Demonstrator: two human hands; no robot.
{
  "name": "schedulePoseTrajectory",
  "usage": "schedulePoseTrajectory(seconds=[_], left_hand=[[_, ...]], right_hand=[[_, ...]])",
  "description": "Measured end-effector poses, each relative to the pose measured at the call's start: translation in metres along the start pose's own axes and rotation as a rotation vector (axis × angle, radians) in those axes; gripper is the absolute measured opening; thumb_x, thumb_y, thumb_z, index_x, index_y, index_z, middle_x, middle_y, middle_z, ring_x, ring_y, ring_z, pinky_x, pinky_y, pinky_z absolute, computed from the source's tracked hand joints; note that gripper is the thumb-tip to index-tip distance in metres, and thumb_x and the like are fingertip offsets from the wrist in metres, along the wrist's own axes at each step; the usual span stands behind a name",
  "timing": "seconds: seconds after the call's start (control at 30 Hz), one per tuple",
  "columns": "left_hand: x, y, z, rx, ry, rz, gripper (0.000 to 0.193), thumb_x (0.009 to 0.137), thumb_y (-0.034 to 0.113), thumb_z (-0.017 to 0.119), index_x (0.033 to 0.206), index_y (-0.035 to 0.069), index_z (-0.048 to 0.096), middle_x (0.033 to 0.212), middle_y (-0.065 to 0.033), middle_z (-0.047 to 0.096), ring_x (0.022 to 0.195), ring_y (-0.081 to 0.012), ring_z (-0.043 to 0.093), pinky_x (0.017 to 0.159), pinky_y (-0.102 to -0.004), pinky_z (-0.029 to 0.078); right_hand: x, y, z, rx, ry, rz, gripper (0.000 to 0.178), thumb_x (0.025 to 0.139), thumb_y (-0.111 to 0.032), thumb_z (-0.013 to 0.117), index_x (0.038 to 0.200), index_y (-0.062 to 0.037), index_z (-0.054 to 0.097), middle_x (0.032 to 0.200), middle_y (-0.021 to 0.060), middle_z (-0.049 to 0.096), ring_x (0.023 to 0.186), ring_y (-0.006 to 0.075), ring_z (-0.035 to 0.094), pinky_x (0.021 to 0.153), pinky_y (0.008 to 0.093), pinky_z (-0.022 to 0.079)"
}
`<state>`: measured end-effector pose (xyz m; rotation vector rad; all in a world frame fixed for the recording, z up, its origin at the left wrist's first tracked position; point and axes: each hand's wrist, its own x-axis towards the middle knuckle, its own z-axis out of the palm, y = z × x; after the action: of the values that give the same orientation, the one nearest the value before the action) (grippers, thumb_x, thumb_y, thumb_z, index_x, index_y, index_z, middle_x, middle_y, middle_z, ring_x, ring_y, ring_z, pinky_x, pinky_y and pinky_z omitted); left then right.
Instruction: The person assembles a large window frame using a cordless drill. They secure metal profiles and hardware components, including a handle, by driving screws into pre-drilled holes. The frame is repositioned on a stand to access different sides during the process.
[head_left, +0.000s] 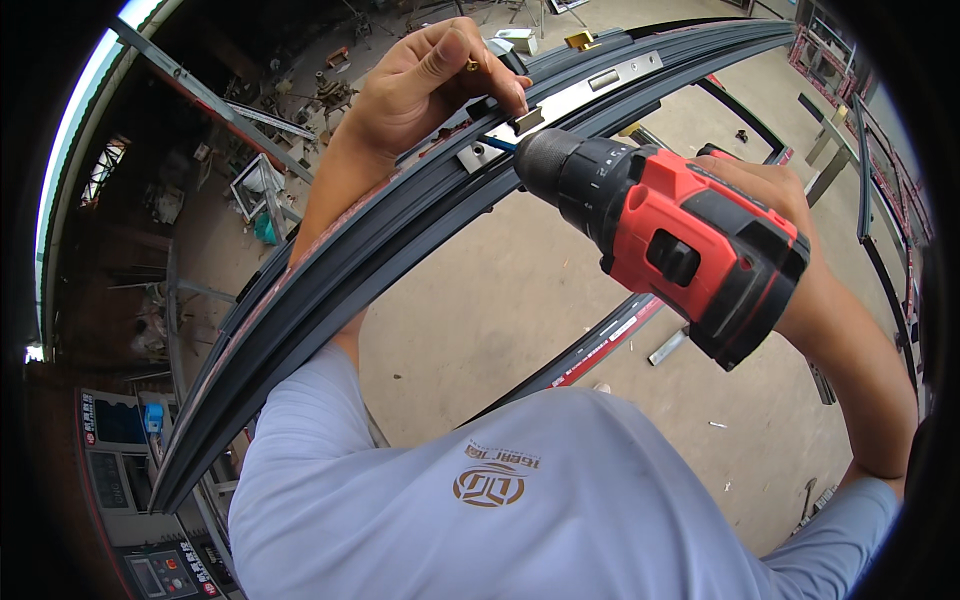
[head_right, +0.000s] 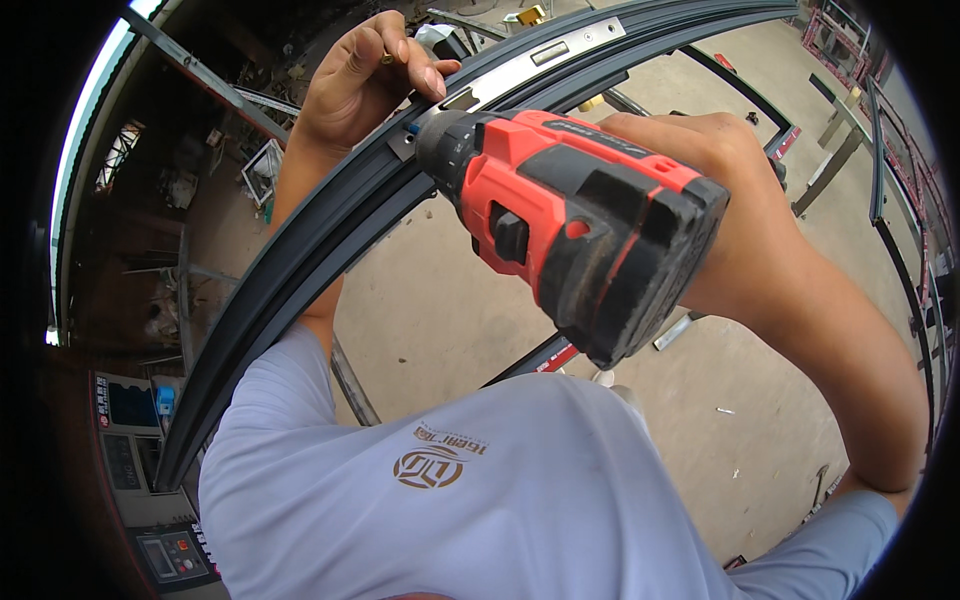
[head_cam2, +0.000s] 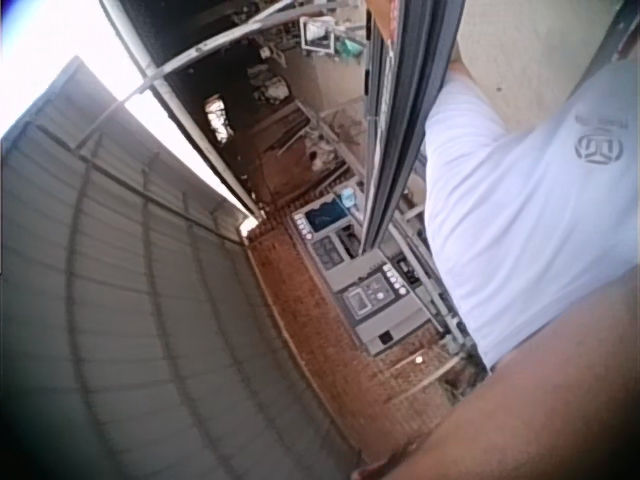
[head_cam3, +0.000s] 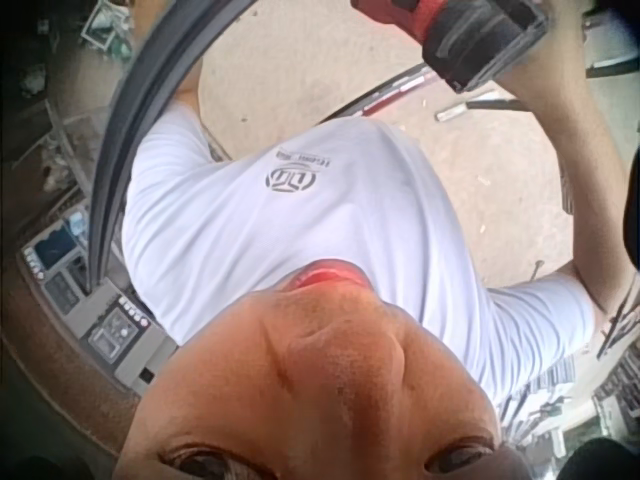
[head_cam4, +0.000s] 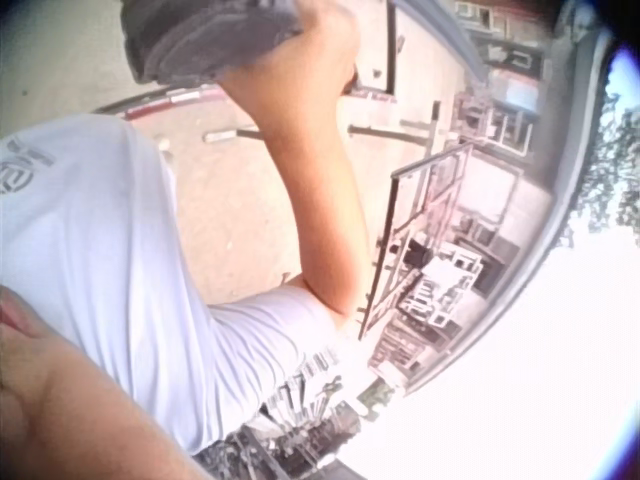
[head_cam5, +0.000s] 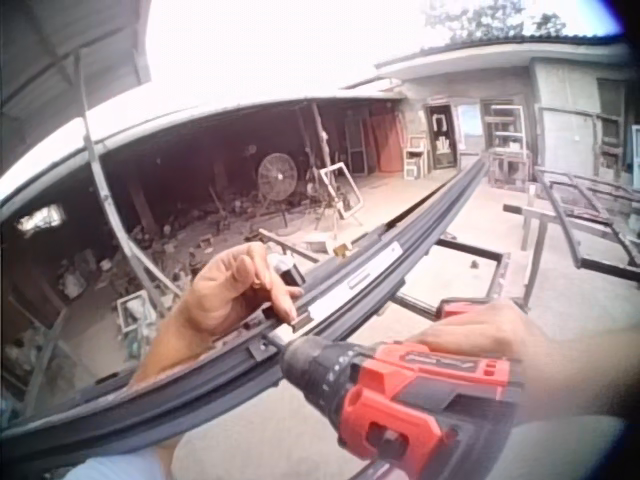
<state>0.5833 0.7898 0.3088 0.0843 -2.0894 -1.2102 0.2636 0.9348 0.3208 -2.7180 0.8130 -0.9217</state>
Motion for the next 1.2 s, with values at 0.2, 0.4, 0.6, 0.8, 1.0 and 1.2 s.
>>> schedulePoseTrajectory(seconds=[0.2, 0.4, 0.6, 0.8, 1.0, 1.2], left_hand=[[-0.001, 0.006, 0.006, -0.060, 0.025, -0.041, 0.042, 0.104, 0.048, 0.048, 0.096, 0.008, 0.060, 0.092, -0.0157, 0.075, 0.095, -0.0238, 0.074, 0.110, -0.0412, 0.047], [0.001, 0.007, 0.007, -0.100, 0.019, -0.046, 0.041, 0.105, 0.046, 0.049, 0.097, 0.008, 0.060, 0.091, -0.0156, 0.075, 0.095, -0.0248, 0.074, 0.110, -0.0410, 0.046], [-0.002, 0.008, 0.010, -0.143, 0.050, -0.058, 0.030, 0.106, 0.041, 0.047, 0.100, 0.013, 0.058, 0.089, -0.0086, 0.072, 0.094, -0.0206, 0.072, 0.112, -0.0442, 0.044], [-0.003, 0.009, 0.017, -0.127, 0.150, -0.126, 0.037, 0.104, 0.046, 0.053, 0.098, 0.010, 0.059, 0.085, -0.0092, 0.071, 0.085, -0.0216, 0.073, 0.107, -0.0413, 0.047], [-0.006, 0.012, 0.023, -0.234, 0.197, -0.164, 0.038, 0.103, 0.042, 0.056, 0.098, 0.005, 0.058, 0.086, -0.0130, 0.070, 0.085, -0.0260, 0.073, 0.082, -0.0388, 0.057], [-0.007, 0.009, 0.020, -0.330, 0.202, -0.151, 0.037, 0.103, 0.040, 0.057, 0.102, 0.003, 0.061, 0.090, -0.0142, 0.073, 0.086, -0.0265, 0.074, 0.085, -0.0387, 0.057]], right_hand=[[0.014, 0.009, -0.010, -0.070, -0.027, -0.094, 0.032, 0.072, -0.011, 0.082, 0.103, -0.0075, 0.073, 0.085, 0.0047, 0.072, 0.074, 0.0191, 0.069, 0.075, 0.0313, 0.056], [0.030, 0.019, -0.026, 0.061, -0.129, -0.130, 0.024, 0.069, -0.009, 0.079, 0.091, -0.0049, 0.071, 0.074, 0.0065, 0.067, 0.062, 0.0189, 0.064, 0.066, 0.0288, 0.052], [0.013, 0.015, -0.028, 0.007, -0.107, -0.041, 0.037, 0.064, -0.016, 0.080, 0.095, -0.0007, 0.069, 0.077, 0.0100, 0.064, 0.064, 0.0242, 0.061, 0.063, 0.0322, 0.049], [-0.019, 0.006, -0.032, -0.282, -0.029, -0.161, 0.037, 0.078, -0.006, 0.080, 0.114, -0.0058, 0.071, 0.106, 0.0092, 0.071, 0.095, 0.0253, 0.070, 0.087, 0.0368, 0.055], [-0.021, 0.002, -0.025, -0.155, 0.080, -0.037, 0.031, 0.083, 0.001, 0.076, 0.113, -0.0024, 0.068, 0.101, 0.0092, 0.070, 0.090, 0.0224, 0.069, 0.084, 0.0350, 0.055], [-0.014, 0.011, -0.020, -0.220, 0.088, -0.093, 0.035, 0.084, 0.002, 0.078, 0.117, -0.0023, 0.067, 0.104, 0.0091, 0.069, 0.094, 0.0239, 0.068, 0.085, 0.0364, 0.055]])
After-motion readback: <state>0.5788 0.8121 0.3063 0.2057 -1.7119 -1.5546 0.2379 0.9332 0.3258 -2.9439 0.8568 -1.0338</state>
